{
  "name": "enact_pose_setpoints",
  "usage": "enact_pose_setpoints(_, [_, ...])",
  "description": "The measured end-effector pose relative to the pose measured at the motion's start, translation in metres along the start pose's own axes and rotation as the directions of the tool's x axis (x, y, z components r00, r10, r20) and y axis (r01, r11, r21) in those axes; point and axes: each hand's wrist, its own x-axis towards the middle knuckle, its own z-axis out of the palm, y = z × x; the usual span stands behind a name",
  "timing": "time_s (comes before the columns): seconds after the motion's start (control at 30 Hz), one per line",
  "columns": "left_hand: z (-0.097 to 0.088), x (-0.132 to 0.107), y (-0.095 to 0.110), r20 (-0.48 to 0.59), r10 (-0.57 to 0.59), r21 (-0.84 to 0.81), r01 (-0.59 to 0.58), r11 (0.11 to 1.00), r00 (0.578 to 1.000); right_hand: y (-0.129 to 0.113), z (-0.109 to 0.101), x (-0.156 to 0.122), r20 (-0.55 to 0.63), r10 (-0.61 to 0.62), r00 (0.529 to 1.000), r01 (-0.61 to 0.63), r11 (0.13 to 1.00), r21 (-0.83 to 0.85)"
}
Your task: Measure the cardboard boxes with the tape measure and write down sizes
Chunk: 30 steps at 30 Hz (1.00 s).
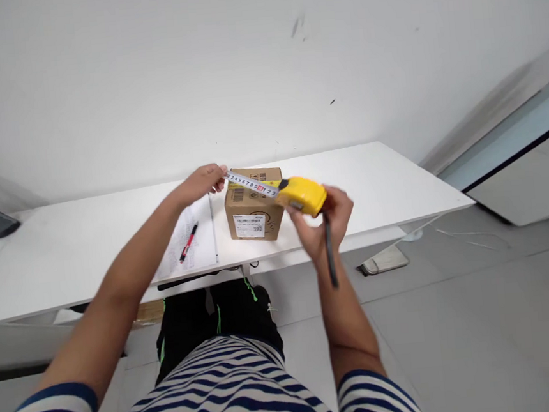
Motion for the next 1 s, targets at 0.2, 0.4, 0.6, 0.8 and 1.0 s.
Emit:
enact_pose_setpoints(0.2, [0.001,0.038,0.068,0.084,0.085,0.137,-0.096,0.986,0.993,-0.074,0.034,-0.067,0.001,-0.377,0.926,0.374,0.919,-0.125])
enact_pose_setpoints(0.4, [0.041,0.072,0.061,0.047,0.056,0.626,-0.073,0.776,0.997,-0.084,0.081,-0.075,0.087,-0.012,0.996,0.037,0.956,-0.291])
enact_pose_setpoints(0.6, [0.045,0.077,0.023,0.013,-0.009,0.509,0.001,0.861,1.000,-0.087,0.081,-0.062,0.136,0.287,0.948,-0.263,0.949,-0.173])
enact_pose_setpoints(0.8, [0.048,0.083,0.017,0.053,0.058,0.458,-0.076,0.885,0.997,-0.088,0.079,-0.061,0.152,0.407,0.900,-0.399,0.913,-0.082])
enact_pose_setpoints(1.0, [0.047,0.074,0.021,-0.121,0.224,0.502,-0.136,0.854,0.967,-0.078,0.081,-0.067,0.188,0.356,0.915,-0.354,0.934,-0.049])
